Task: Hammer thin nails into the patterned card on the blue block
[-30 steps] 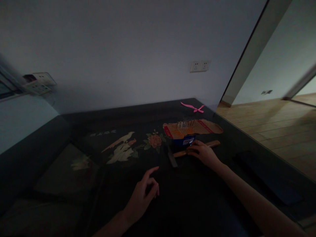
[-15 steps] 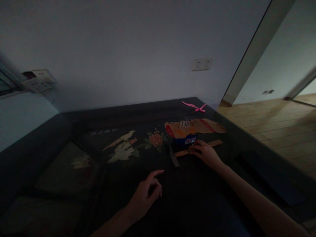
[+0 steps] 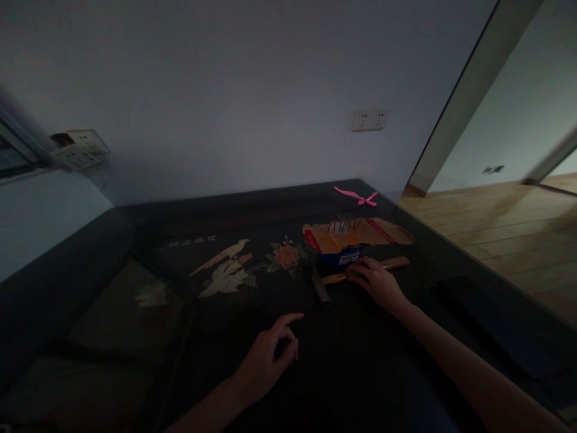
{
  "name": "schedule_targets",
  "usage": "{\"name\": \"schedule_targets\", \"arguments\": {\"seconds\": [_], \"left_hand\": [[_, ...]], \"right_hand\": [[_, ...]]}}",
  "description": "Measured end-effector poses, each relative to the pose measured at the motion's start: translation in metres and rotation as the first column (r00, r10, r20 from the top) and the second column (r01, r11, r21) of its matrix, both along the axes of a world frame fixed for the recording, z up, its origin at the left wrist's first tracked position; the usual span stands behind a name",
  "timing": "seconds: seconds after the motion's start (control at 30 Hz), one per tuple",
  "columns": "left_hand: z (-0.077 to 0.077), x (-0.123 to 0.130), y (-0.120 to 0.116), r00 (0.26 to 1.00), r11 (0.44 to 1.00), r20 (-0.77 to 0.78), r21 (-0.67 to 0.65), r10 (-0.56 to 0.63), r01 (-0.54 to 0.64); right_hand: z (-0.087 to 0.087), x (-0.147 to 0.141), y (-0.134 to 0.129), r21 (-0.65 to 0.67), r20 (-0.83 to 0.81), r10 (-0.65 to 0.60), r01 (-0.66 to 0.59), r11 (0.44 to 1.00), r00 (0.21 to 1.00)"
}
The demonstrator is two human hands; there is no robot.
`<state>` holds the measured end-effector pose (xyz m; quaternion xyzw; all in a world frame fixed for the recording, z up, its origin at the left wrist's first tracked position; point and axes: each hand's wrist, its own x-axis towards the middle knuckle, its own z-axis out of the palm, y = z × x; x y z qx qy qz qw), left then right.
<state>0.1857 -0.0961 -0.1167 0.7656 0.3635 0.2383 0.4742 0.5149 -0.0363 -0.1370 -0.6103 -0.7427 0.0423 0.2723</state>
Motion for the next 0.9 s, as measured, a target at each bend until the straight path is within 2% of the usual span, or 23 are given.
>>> {"name": "schedule_targets", "arguments": {"seconds": [0.2,0.57,0.9], "left_hand": [[-0.0026,-0.0010,0.0006,1.000,1.000,-0.029,0.007,-0.002,0.002],[0.0057,0.0017,-0.0004,0.996,0.997,-0.082,0.060,-0.039,0.044],[0.0071,0.0011,-0.0002,0.994,0.993,-0.094,0.096,-0.056,0.065]], "right_hand": [[-0.0010,0.0011,0.0010,0.004,0.010,-0.021,0.021,1.000,1.000],[-0.0042,-0.0001,0.0014,0.022,0.056,-0.026,0.024,0.999,0.998],[0.0010,-0.0058,-0.0019,0.040,0.039,-0.033,0.032,0.999,0.999]]}}
